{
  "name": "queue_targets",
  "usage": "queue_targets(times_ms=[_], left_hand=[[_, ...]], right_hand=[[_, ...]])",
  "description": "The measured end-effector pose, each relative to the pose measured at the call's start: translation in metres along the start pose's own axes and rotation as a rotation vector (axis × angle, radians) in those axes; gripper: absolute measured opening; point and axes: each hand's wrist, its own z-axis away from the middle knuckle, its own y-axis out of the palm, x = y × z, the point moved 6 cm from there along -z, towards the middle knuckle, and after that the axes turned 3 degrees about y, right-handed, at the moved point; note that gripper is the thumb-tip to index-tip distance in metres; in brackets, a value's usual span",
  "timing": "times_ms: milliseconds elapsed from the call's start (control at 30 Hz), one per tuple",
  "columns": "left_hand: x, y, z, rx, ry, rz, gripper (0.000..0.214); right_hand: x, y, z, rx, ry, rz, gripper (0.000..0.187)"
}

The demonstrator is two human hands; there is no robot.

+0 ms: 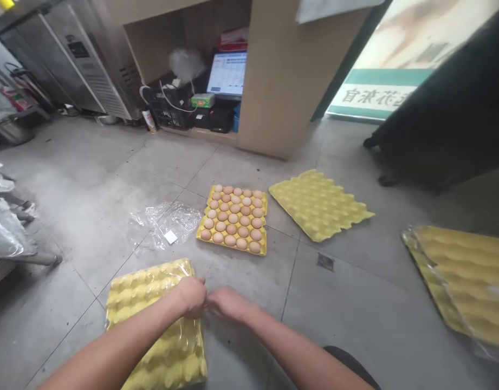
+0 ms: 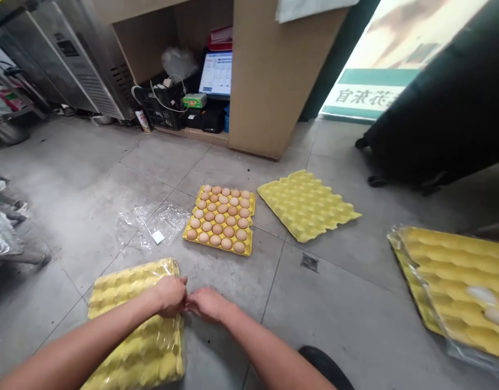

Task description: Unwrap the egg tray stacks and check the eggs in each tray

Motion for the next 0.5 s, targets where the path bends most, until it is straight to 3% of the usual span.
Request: queue_targets(times_ms=[100,233,367,500], left_hand=[[0.002,-0.004,0.007,0.017,0.056,0.000,0.016],[0.005,-0.012,0.043,-0.133,0.121,0.099,0.029],[0.011,-0.005,0.074,-0.224,0.107,0.147,0.033],[0.013,0.008,0.075,-0.248,0.106,0.138,0.026]], right_hand=[[-0.007,-0.002,-0.002,0.015,-0.044,0.053,0.025],[-0.005,-0.005,0.006,-0.027,-0.043,0.096,0.031],[0.013,-0.009,0.017,-0.092,-0.005,0.095,0.029],[0.037,-0.011,0.020,-0.108,0.001,0.074,0.022]])
